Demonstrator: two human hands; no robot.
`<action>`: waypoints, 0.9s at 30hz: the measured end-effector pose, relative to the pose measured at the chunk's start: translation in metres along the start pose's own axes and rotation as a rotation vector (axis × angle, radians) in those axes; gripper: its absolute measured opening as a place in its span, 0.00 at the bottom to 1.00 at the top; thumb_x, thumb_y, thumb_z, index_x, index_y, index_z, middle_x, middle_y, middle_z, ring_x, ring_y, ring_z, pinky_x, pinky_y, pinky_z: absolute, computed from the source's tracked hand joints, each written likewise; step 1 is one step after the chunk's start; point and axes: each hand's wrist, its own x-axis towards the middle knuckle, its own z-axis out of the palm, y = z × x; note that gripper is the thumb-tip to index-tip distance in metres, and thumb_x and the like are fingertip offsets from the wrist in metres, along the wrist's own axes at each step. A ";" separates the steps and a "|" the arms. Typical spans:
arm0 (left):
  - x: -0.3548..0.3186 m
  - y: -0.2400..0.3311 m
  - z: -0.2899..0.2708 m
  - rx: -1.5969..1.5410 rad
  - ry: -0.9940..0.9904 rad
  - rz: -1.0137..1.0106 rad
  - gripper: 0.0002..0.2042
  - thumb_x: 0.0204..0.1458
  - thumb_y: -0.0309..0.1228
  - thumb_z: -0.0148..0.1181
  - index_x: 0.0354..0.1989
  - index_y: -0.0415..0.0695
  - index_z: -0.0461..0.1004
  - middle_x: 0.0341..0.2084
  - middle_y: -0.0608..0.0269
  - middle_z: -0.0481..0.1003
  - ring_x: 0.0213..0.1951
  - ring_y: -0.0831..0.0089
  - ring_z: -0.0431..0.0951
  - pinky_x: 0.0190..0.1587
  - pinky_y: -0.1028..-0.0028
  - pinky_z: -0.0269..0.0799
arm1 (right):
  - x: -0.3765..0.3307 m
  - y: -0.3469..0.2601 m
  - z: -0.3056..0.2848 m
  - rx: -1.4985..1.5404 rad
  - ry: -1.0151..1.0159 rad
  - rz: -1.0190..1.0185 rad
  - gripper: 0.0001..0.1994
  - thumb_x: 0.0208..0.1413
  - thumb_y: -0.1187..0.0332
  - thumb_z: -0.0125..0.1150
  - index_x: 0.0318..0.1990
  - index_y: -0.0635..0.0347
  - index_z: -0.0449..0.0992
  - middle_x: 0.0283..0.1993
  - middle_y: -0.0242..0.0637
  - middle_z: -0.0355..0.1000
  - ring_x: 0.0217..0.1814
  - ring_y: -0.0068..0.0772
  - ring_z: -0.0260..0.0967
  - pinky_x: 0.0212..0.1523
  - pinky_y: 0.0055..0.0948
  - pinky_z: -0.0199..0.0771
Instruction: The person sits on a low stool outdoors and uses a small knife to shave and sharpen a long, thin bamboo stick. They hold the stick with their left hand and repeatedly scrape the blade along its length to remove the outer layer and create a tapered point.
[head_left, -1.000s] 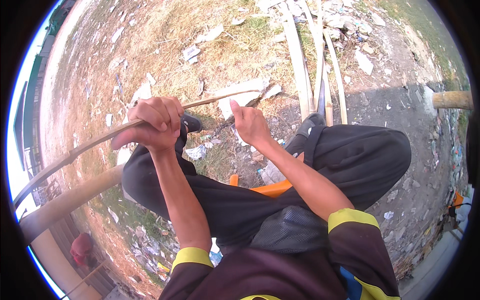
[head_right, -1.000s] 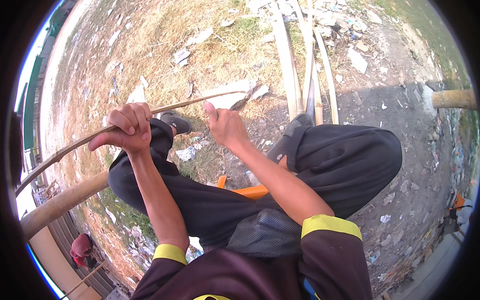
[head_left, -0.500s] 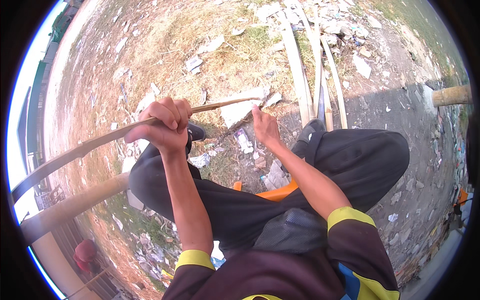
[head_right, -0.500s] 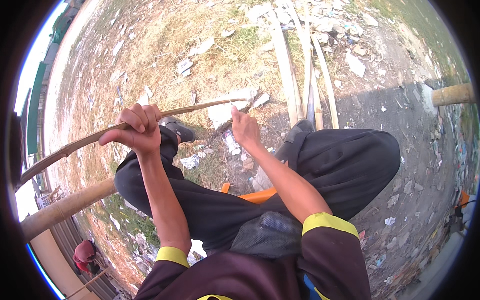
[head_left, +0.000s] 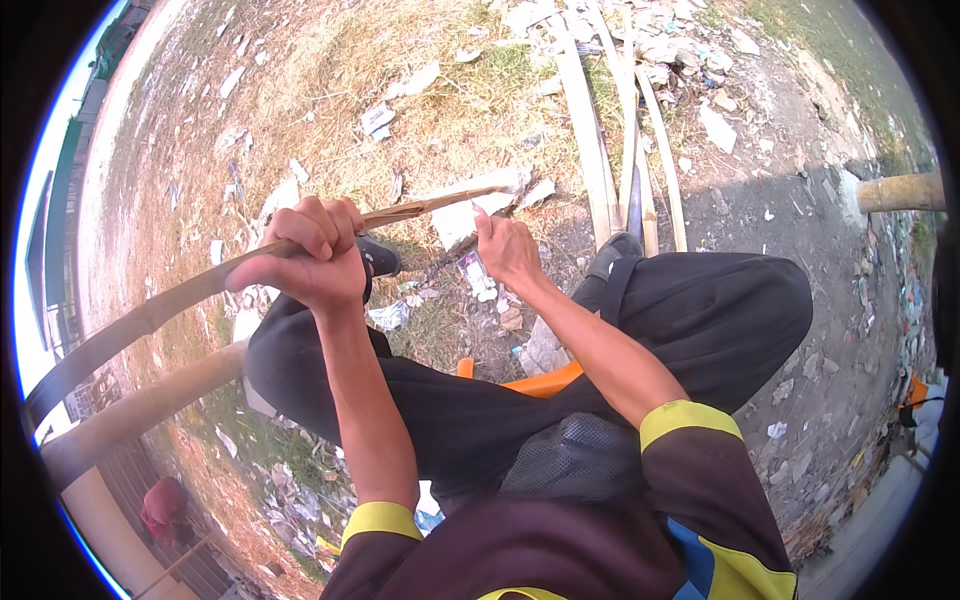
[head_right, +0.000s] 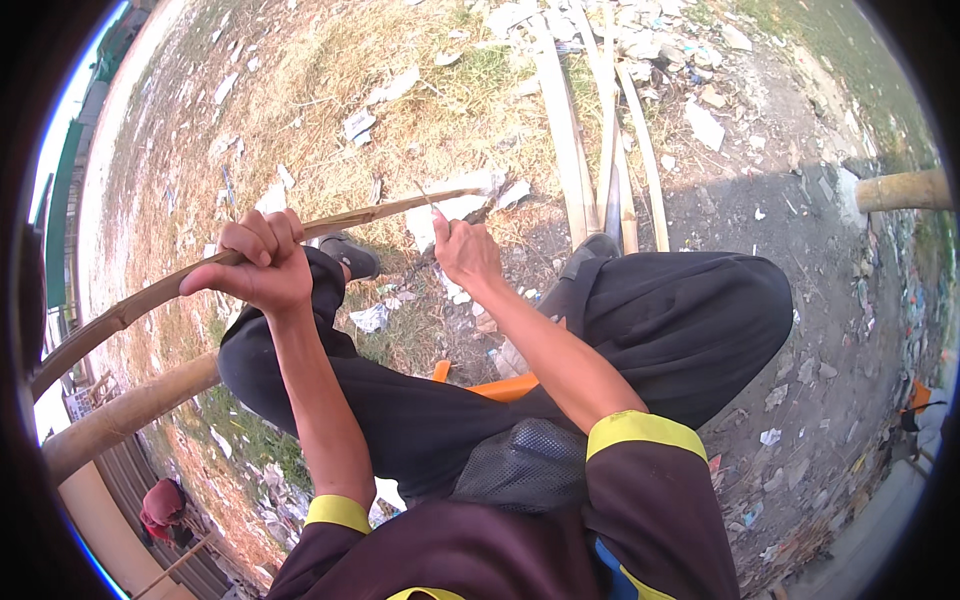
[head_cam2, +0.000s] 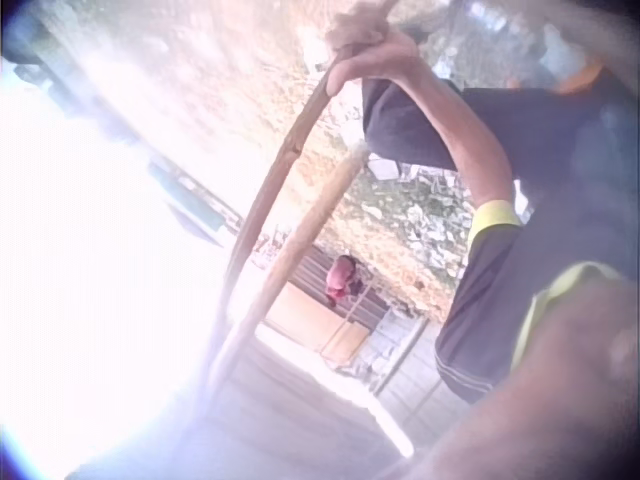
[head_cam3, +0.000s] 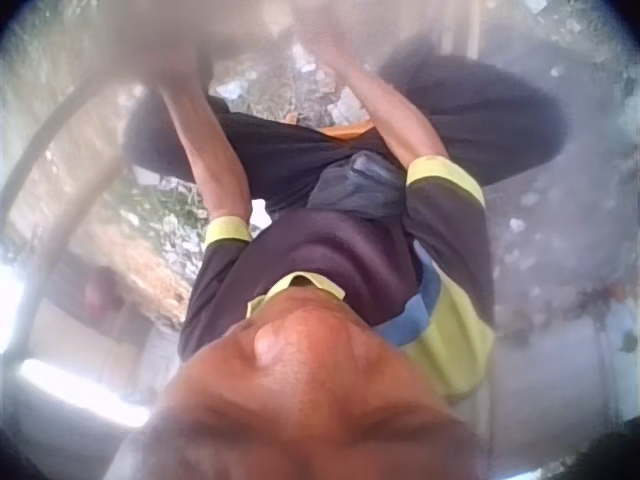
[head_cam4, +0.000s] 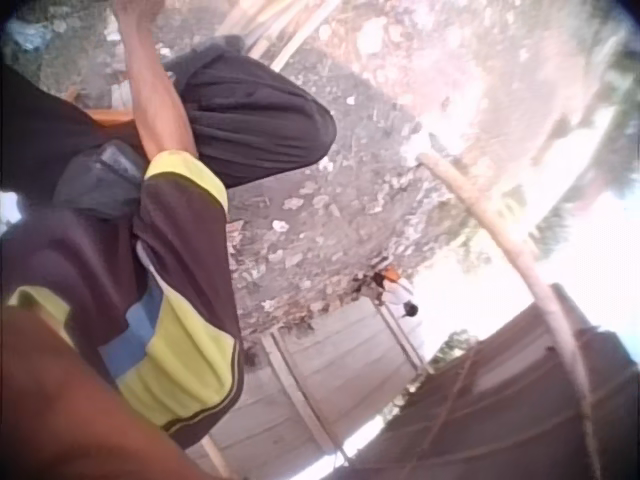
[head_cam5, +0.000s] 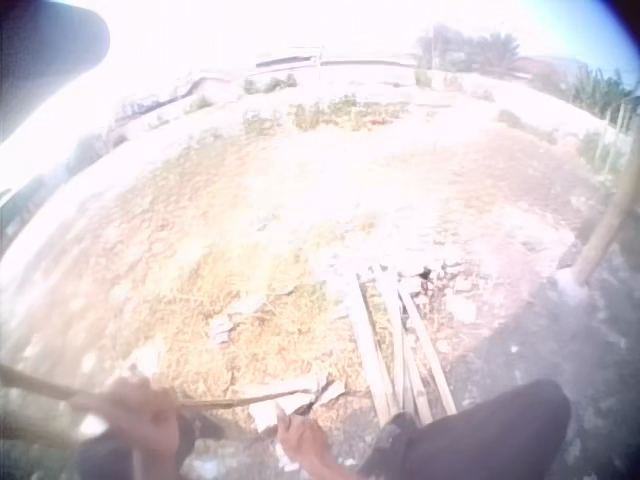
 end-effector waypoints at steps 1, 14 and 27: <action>0.001 0.000 0.001 -0.008 -0.031 0.008 0.36 0.40 0.73 0.28 0.11 0.47 0.51 0.07 0.73 0.46 0.11 0.80 0.41 0.17 0.75 0.40 | 0.001 0.002 0.002 0.015 0.038 -0.030 0.35 0.60 0.45 0.30 0.25 0.69 0.76 0.22 0.61 0.70 0.29 0.59 0.71 0.35 0.48 0.70; 0.003 -0.004 0.010 0.008 -0.066 0.026 0.37 0.39 0.73 0.30 0.10 0.45 0.53 0.06 0.72 0.48 0.08 0.79 0.45 0.14 0.74 0.43 | 0.021 0.039 0.015 0.154 -0.062 -0.180 0.30 0.60 0.52 0.31 0.29 0.69 0.75 0.24 0.60 0.69 0.29 0.60 0.69 0.35 0.48 0.67; 0.002 -0.001 0.006 -0.004 -0.054 0.033 0.36 0.40 0.72 0.32 0.11 0.45 0.54 0.06 0.72 0.48 0.08 0.79 0.45 0.13 0.75 0.43 | 0.035 0.070 0.022 -0.130 -0.013 0.102 0.32 0.61 0.48 0.30 0.31 0.69 0.76 0.30 0.62 0.71 0.38 0.61 0.70 0.42 0.51 0.69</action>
